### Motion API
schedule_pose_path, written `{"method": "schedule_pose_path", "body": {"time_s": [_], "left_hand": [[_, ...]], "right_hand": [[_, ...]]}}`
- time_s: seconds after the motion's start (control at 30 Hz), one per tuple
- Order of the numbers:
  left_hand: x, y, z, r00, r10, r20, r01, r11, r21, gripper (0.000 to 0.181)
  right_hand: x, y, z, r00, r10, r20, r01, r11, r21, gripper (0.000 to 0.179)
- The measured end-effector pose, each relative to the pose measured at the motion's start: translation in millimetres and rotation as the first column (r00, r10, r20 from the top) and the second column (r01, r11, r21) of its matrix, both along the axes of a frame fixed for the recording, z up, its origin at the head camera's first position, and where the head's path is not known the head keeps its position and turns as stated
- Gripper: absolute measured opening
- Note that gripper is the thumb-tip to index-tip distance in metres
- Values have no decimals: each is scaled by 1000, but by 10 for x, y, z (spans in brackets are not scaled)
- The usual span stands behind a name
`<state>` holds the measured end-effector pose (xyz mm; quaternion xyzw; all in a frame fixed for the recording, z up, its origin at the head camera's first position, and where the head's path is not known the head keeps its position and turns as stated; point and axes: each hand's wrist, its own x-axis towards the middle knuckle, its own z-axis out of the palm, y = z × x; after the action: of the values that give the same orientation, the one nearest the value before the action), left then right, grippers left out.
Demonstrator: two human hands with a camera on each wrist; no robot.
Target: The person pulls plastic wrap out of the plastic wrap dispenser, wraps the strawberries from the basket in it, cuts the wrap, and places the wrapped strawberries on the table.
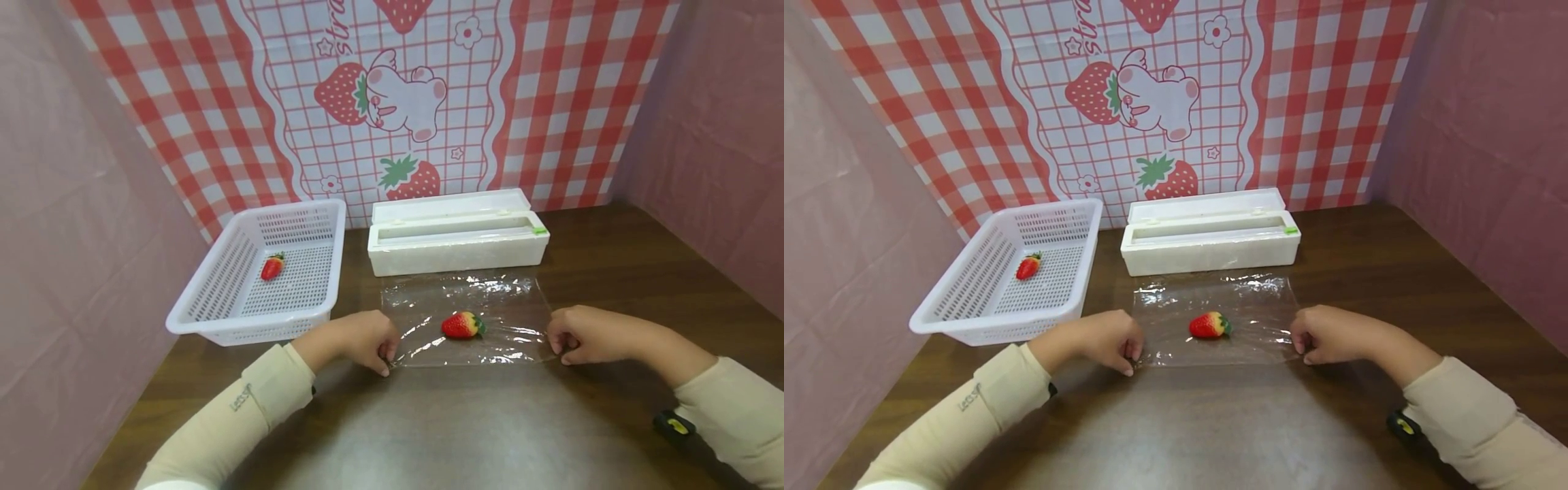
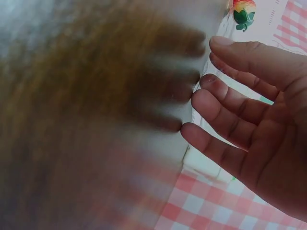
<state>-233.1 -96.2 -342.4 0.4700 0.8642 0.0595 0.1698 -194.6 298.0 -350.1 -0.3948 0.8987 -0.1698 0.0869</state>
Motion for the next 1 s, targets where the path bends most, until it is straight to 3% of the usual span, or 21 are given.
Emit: {"method": "schedule_pose_path", "body": {"time_s": [0.27,0.57,0.77,1.0], "left_hand": [[-21,-23,-37,998,-58,-35,60,997,51,14],[20,-21,-34,1000,-20,-22,21,999,37,16],[31,-44,-13,997,-64,-47,68,995,74,14],[8,-110,4,999,-25,-38,31,983,180,12]], "right_hand": [[4,31,2,999,33,-21,-34,999,-39,29],[-1,50,9,1000,19,-24,-20,998,-59,28],[-17,75,7,996,32,-81,-40,995,-87,28],[-46,131,16,979,44,-200,-68,991,-112,29]]}}
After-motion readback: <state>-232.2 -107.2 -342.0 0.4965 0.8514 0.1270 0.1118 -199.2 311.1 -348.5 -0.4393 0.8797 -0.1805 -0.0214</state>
